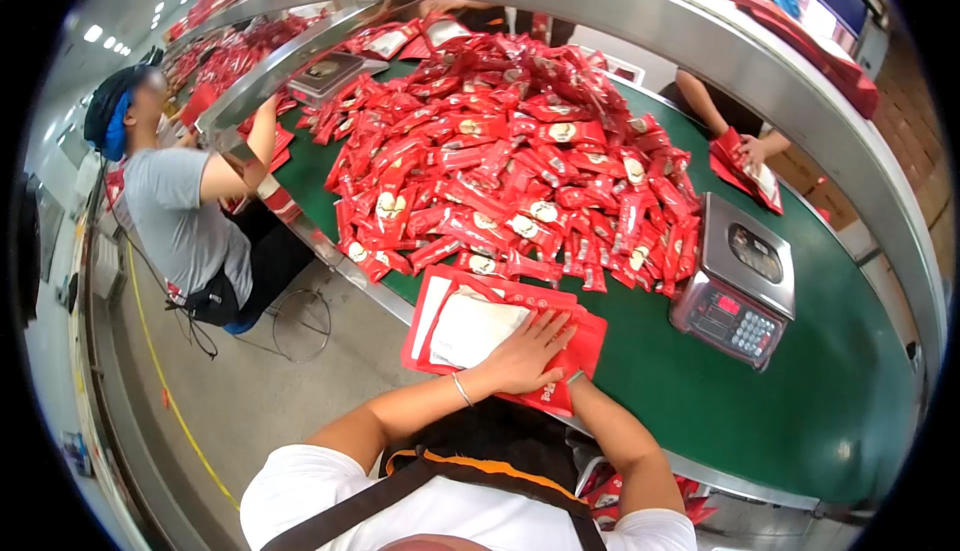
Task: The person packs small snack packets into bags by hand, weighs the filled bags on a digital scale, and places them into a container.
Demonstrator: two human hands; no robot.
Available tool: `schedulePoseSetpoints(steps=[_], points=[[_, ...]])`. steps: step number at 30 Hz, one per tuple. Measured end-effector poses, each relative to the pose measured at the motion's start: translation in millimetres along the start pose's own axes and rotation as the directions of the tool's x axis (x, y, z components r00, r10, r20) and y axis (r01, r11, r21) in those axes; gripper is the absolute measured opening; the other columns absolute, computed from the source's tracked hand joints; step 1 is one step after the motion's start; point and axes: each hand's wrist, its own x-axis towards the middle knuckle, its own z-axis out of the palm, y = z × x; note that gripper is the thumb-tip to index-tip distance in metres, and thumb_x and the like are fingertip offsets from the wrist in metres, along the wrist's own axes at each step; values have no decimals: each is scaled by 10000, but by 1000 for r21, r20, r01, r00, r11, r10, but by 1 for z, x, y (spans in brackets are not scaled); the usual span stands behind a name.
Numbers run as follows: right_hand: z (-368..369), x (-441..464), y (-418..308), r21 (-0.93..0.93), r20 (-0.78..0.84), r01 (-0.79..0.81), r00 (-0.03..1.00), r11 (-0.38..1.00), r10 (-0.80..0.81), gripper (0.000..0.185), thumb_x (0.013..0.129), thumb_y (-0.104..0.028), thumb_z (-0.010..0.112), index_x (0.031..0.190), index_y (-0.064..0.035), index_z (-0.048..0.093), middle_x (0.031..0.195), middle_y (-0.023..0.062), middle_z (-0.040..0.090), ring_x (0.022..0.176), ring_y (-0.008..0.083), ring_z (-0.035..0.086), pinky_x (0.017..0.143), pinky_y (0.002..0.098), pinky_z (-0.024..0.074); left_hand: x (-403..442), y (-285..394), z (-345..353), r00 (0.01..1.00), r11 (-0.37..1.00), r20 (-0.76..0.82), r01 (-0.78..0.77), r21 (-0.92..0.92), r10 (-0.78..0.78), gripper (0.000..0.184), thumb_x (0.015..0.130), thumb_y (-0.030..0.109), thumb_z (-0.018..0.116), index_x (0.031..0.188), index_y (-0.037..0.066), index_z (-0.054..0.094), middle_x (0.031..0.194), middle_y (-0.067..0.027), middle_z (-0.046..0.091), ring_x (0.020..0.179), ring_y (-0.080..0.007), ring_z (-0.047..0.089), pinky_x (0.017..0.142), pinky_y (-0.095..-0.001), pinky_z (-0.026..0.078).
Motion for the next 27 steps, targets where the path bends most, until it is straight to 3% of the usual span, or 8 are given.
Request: schedulePoseSetpoints(steps=[5, 7, 8, 21, 22, 24, 26, 27], points=[[-4, 2, 5, 73, -48, -35, 998, 997, 39, 306, 874, -213, 675, 1117, -29, 655, 1084, 103, 701, 1019, 235, 649, 897, 342, 502, 41, -35, 33, 978, 982, -89, -187, 19, 188, 403, 933, 230, 485, 1283, 37, 531, 1377, -212, 491, 1315, -337, 441, 1042, -518, 380], [-10, 6, 5, 122, -68, -62, 995, 991, 71, 308, 875, -216, 674, 1119, -30, 654, 1089, 105, 699, 1024, 236, 648, 899, 343, 501, 67, -55, 19, 988, 974, -67, 121, -189, -136, 328, 882, 265, 565, 1147, 75, 602, 1104, -124, 609, 1148, -323, 530, 910, -547, 422], [-13, 6, 5, 151, -78, -76, 993, 986, 89, 309, 876, -218, 673, 1120, -30, 654, 1092, 106, 698, 1027, 237, 648, 900, 344, 501, 65, -61, 10, 964, 999, -267, 16, 29, -7, 302, 849, 282, 619, 1063, 69, 597, 1080, -135, 597, 1050, -341, 572, 822, -520, 465], [-57, -46, -3, 399, -153, -204, 947, 894, 284, 322, 886, -239, 665, 1133, -33, 649, 1125, 122, 687, 1061, 248, 642, 912, 350, 496, 72, -91, 2, 935, 955, 351, 65, -289, 42, 349, 860, 422, 601, 933, 90, 680, 919, -157, 698, 880, -343, 655, 750, -436, 506], [-75, -47, -2, 218, -148, -194, 962, 957, 229, 427, 902, -283, 655, 1234, -20, 593, 1253, 115, 632, 1148, 223, 597, 963, 353, 466, 61, -81, -5, 986, 976, 165, 65, -210, -30, 319, 875, 395, 589, 937, 95, 678, 895, -171, 695, 867, -356, 656, 740, -453, 509], [-101, -64, -29, 622, -409, -68, 821, 780, 399, 581, 903, -233, 669, 1398, -27, 443, 1333, 113, 563, 1200, 174, 529, 1036, 311, 405, 56, -46, -24, 998, 988, -37, 44, -146, -50, 290, 891, 368, 578, 941, 100, 676, 870, -186, 691, 853, -368, 657, 729, -469, 512], [-103, -74, -50, 694, -237, -200, 844, 692, 482, 619, 900, -243, 670, 1419, -23, 415, 1345, 116, 551, 1193, 165, 526, 1048, 306, 387, 47, -9, -41, 975, 986, -159, 141, -89, -154, 240, 901, 325, 572, 936, 109, 671, 827, -192, 680, 805, -389, 654, 700, -497, 508], [-102, -73, -57, 655, 8, -159, 979, 738, 204, 573, 878, -231, 699, 1366, -27, 480, 1281, 99, 594, 1142, 167, 558, 999, 311, 426, 49, 4, -34, 952, 995, -299, 38, -92, -64, 222, 900, 308, 574, 916, 101, 653, 794, -180, 680, 764, -397, 653, 680, -526, 498]])
